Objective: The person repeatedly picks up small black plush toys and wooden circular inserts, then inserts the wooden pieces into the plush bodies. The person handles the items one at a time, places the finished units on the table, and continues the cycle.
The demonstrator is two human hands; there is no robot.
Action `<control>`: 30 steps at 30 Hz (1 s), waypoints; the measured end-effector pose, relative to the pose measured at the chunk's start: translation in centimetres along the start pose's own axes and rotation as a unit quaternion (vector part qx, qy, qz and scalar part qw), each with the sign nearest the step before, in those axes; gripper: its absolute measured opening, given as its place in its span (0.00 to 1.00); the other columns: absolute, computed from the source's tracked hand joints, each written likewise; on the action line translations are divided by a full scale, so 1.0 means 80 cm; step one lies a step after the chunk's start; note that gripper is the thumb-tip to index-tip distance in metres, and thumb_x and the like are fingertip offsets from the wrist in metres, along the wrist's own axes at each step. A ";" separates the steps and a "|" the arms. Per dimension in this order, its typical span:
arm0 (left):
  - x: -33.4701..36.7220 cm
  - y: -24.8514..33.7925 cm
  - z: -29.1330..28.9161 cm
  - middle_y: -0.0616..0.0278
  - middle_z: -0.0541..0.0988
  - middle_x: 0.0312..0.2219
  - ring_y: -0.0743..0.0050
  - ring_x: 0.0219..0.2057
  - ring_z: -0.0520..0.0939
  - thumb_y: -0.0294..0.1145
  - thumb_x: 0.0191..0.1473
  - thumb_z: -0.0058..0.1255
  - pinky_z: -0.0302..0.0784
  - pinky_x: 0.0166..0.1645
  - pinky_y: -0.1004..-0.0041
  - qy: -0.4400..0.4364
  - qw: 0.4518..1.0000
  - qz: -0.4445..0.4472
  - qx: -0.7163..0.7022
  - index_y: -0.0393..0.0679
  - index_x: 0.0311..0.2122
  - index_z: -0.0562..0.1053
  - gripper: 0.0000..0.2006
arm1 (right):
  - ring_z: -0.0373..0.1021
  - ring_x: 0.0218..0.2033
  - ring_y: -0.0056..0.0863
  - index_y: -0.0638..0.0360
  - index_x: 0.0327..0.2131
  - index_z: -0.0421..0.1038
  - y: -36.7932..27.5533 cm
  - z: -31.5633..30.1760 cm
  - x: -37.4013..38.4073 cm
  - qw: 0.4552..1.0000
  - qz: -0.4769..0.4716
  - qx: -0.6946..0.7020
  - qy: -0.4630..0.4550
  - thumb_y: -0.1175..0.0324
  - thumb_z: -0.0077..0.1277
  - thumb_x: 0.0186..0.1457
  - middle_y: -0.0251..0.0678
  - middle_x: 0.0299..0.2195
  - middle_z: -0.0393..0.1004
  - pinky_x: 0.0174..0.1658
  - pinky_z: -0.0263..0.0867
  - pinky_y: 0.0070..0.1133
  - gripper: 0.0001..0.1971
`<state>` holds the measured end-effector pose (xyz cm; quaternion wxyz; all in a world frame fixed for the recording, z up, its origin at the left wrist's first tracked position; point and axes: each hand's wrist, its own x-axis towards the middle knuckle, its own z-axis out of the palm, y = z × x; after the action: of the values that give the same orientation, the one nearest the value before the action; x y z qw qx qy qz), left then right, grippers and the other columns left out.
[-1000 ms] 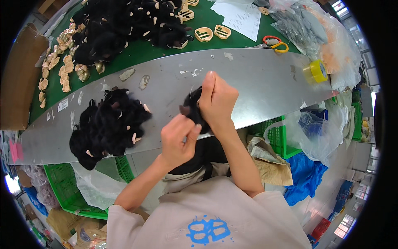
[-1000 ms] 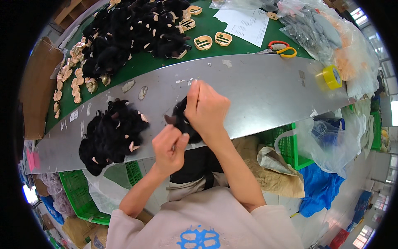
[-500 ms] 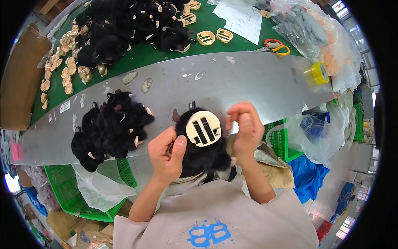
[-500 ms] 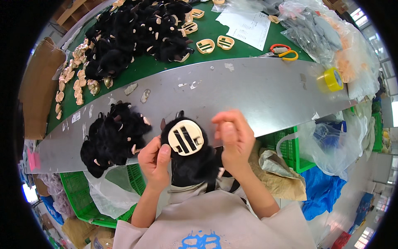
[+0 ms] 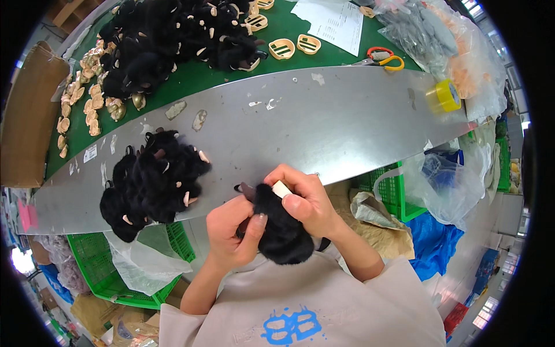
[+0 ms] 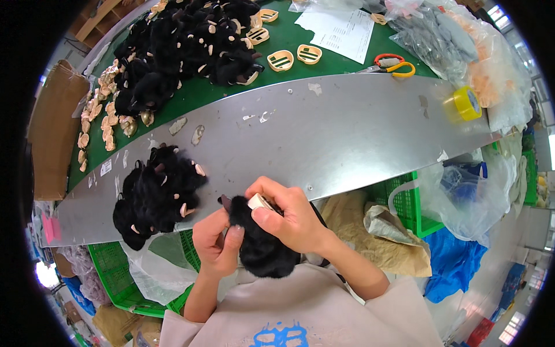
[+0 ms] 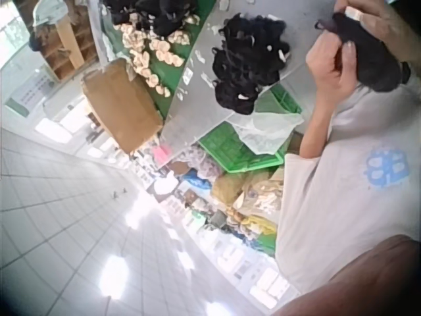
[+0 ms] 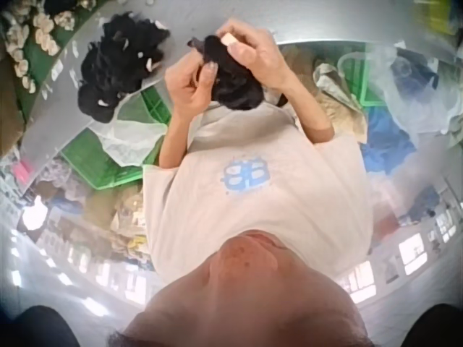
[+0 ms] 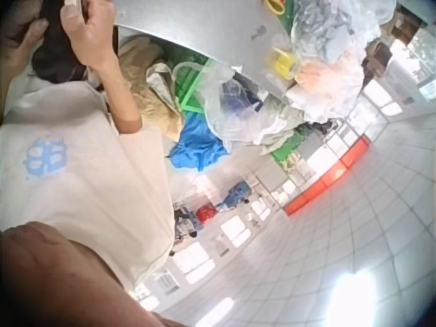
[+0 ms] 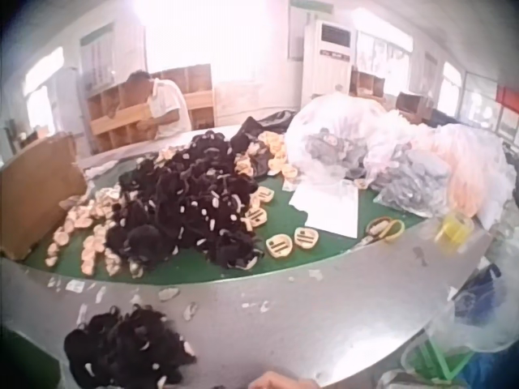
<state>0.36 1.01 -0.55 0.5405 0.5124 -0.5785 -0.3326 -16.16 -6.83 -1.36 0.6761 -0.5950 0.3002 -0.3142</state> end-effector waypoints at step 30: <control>0.021 0.030 0.020 0.65 0.71 0.18 0.74 0.18 0.71 0.20 0.39 0.60 0.63 0.21 0.76 0.032 0.990 -0.020 0.135 0.40 0.26 0.74 0.06 | 0.66 0.16 0.29 0.62 0.35 0.68 0.011 0.022 0.001 0.934 -0.161 -0.220 0.229 0.49 0.47 0.54 0.36 0.18 0.69 0.19 0.62 0.23 0.22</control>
<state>-1.54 -0.27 1.86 0.4777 0.6023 -0.5905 -0.2457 -14.70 -5.75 -2.00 0.3812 -0.6810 0.4087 -0.4731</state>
